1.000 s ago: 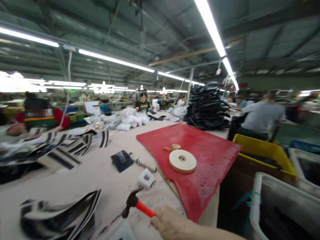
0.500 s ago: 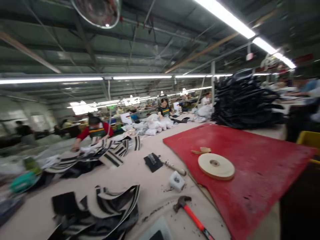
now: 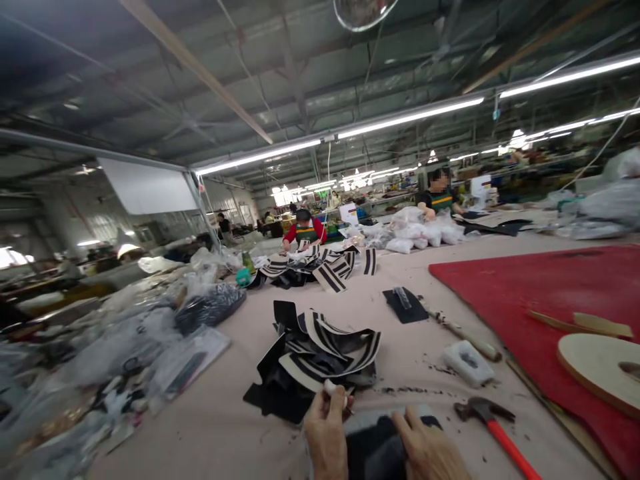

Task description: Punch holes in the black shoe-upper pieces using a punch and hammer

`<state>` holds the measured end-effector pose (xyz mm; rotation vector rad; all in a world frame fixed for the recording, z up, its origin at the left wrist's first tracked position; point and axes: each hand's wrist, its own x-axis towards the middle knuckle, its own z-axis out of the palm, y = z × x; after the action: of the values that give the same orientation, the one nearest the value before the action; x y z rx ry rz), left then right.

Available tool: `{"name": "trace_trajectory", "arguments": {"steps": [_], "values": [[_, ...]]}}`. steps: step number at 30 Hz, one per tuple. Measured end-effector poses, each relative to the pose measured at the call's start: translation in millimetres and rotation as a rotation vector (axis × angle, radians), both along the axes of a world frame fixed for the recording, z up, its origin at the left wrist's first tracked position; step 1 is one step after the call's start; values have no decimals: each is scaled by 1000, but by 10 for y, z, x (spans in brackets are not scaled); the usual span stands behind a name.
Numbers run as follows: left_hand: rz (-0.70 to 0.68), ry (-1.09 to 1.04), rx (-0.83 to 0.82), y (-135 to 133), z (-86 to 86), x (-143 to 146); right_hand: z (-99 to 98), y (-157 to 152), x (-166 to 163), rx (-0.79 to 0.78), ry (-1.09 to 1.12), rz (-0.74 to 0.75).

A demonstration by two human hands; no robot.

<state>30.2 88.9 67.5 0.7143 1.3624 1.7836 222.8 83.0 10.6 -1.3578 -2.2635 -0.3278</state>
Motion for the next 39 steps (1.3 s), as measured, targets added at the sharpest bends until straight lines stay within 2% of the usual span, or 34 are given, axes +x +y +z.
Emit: {"name": "trace_trajectory", "arguments": {"steps": [3, 7, 11, 14, 19, 25, 29, 35, 39], "values": [[61, 11, -24, -158, -123, -191, 191, -53, -35, -215, 84, -63], [80, 97, -72, -309, -291, -225, 250, -335, -68, -506, 220, -99], [13, 144, -123, -331, -483, -105, 276, -534, -35, -658, 296, -206], [-77, 154, -136, -284, -588, 18, 327, -567, 12, -736, 300, -192], [-251, 166, -57, -141, -619, 272, 345, -606, 54, -776, 314, -124], [-406, 308, -52, 102, -758, 523, 159, -598, 88, -781, 353, -107], [-443, 363, -64, 168, -837, 568, 50, -568, 110, -729, 352, -98], [-434, 300, -77, 184, -924, 547, -6, -547, 115, -701, 385, -116], [-437, 336, -103, 182, -911, 562, -31, -541, 120, -706, 394, -104]]}}
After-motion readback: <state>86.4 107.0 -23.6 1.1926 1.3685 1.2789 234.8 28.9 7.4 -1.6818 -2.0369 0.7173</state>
